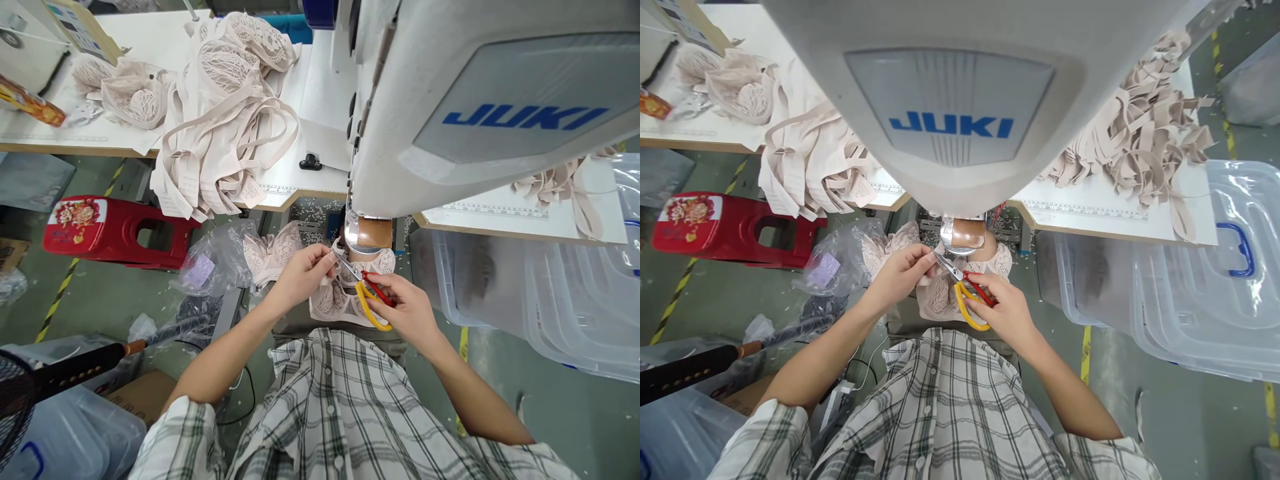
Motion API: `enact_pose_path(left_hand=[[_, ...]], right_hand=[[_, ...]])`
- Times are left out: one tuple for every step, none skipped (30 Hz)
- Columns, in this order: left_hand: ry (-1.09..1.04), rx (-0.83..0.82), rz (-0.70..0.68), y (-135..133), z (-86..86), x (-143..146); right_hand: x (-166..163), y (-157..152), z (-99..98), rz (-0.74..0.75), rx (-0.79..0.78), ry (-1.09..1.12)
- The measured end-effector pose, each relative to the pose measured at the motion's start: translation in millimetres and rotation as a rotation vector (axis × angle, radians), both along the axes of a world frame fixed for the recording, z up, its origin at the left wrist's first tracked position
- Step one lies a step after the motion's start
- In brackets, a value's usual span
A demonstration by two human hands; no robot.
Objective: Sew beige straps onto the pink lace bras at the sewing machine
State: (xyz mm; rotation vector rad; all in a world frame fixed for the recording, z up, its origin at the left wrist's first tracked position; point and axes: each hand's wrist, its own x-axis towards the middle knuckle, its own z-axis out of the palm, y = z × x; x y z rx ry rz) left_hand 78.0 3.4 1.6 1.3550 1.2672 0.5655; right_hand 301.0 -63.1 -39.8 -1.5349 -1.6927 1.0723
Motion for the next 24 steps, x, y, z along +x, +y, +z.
enact_pose_path(left_hand=[[-0.009, -0.006, 0.016, -0.1, -0.7, 0.0], [-0.021, -0.010, 0.036, -0.1, -1.4, -0.3], [-0.029, -0.010, 0.055, 0.0, -2.2, -1.0], [-0.024, 0.004, 0.071, 0.3, -3.0, -2.2], [0.006, 0.041, 0.079, 0.6, -3.9, -3.9], [0.062, 0.101, 0.077, 1.1, -5.0, -5.9], [0.136, 0.175, 0.069, 1.6, -6.1, -8.1], [0.217, 0.253, 0.054, 2.1, -7.2, -10.4], [0.293, 0.322, 0.032, 2.8, -8.2, -12.5], [0.353, 0.376, 0.003, 3.8, -8.9, -14.4], [0.392, 0.410, -0.031, 5.1, -8.9, -15.9], [0.412, 0.424, -0.066, 7.0, -8.2, -16.9], [0.422, 0.416, -0.105, 9.5, -6.5, -17.7], [0.431, 0.387, -0.150, 12.6, -4.2, -18.3], [0.435, 0.345, -0.198, 16.3, -1.3, -19.0], [0.435, 0.302, -0.247, 20.5, 1.8, -19.8], [0.438, 0.272, -0.297, 25.0, 4.4, -21.0], [0.458, 0.269, -0.347, 29.3, 6.2, -22.4], [0.493, 0.293, -0.386, 33.1, 6.9, -23.7], [0.535, 0.332, -0.405, 36.0, 6.3, -24.5], [0.579, 0.368, -0.410, 37.6, 4.6, -24.5], [0.619, 0.406, -0.408, 37.7, 2.1, -23.1], [0.646, 0.450, -0.406, 36.2, -0.5, -20.2], [0.652, 0.499, -0.409, 33.0, -2.8, -15.7]], right_hand=[[1.9, -1.8, 0.2, -0.017, -0.015, 0.008], [4.6, -3.9, 0.2, -0.039, -0.027, 0.016], [8.5, -6.0, 0.3, -0.062, -0.034, 0.020], [13.9, -7.9, 0.6, -0.080, -0.038, 0.015], [20.8, -9.0, 1.4, -0.085, -0.045, -0.002], [29.2, -8.9, 2.8, -0.083, -0.057, -0.032], [38.9, -6.8, 4.9, -0.080, -0.069, -0.076], [49.6, -2.2, 7.4, -0.084, -0.078, -0.133], [61.0, 5.4, 10.2, -0.103, -0.081, -0.202], [72.7, 16.1, 13.1, -0.143, -0.075, -0.281], [84.6, 29.8, 15.6, -0.197, -0.053, -0.366], [96.4, 45.9, 17.7, -0.261, -0.016, -0.450], [107.9, 63.6, 19.3, -0.320, 0.033, -0.527], [118.7, 81.6, 20.4, -0.354, 0.103, -0.583], [128.3, 98.3, 21.3, -0.355, 0.174, -0.612], [135.7, 112.2, 21.9, -0.306, 0.239, -0.619], [139.9, 122.0, 22.6, -0.259, 0.305, -0.615], [140.3, 126.6, 23.4, -0.224, 0.359, -0.600], [136.3, 125.7, 24.2, -0.217, 0.398, -0.574], [128.2, 119.4, 24.8, -0.234, 0.414, -0.530], [116.5, 108.4, 25.2, -0.247, 0.404, -0.468], [102.2, 93.9, 25.3, -0.252, 0.360, -0.378], [86.5, 77.6, 24.9, -0.159, 0.281, -0.264], [70.5, 61.0, 24.0, -0.003, 0.194, -0.156]])
